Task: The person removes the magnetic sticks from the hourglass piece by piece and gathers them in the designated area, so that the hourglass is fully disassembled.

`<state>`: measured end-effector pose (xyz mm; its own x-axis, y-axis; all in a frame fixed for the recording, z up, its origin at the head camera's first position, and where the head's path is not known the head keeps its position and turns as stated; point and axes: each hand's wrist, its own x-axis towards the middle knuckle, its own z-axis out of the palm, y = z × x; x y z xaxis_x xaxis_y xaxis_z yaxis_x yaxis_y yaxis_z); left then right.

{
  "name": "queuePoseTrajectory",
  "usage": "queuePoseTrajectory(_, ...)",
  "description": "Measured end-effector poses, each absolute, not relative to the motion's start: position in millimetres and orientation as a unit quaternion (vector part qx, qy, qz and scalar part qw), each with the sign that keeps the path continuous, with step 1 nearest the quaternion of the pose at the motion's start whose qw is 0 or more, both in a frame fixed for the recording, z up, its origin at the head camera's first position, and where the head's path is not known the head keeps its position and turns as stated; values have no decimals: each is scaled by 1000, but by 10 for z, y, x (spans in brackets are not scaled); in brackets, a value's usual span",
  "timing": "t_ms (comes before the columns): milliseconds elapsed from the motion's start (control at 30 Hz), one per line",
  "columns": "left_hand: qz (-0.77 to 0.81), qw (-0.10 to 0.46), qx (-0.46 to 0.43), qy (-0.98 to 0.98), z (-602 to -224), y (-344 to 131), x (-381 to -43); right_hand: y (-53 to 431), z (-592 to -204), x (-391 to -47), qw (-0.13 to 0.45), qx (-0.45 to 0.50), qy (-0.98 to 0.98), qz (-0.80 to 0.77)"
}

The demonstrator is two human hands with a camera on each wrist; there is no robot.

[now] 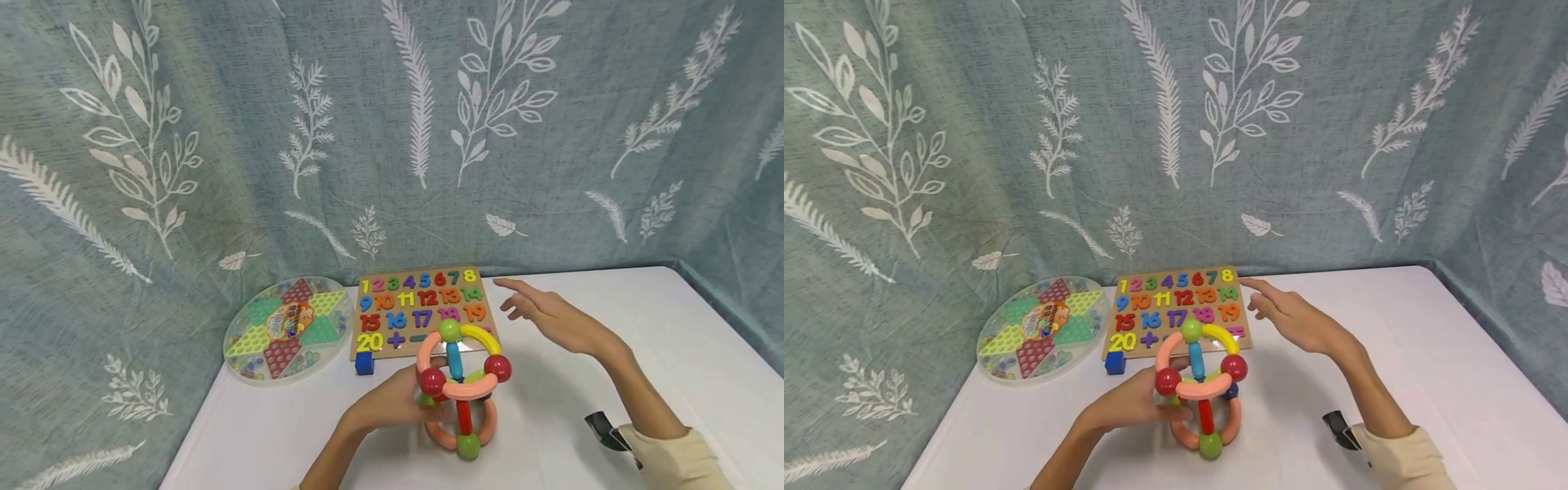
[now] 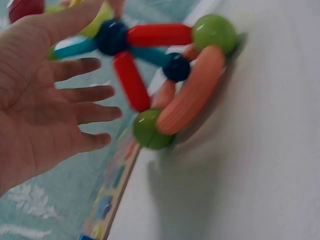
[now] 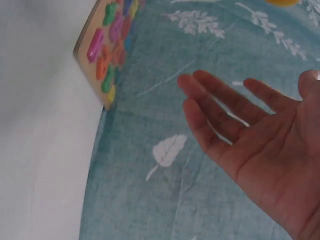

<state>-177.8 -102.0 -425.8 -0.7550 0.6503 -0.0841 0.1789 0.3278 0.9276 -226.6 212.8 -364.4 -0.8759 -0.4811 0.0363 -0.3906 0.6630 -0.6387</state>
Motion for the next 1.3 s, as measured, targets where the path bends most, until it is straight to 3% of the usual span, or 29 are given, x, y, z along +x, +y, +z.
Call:
queuePoseTrajectory(300, 637, 199, 275, 692, -4400, -767, -1783, 1947, -3709, -2216, 158, -306, 864, -367)
queuePoseTrajectory(600, 650, 218, 262, 679, -4411, -718, -1821, 1881, -3634, -2241, 168, -350, 855, -343)
queuePoseTrajectory(1300, 644, 220, 336, 651, -4440, -720, -1964, 1852, -3502, -2298, 194, -364, 855, -315)
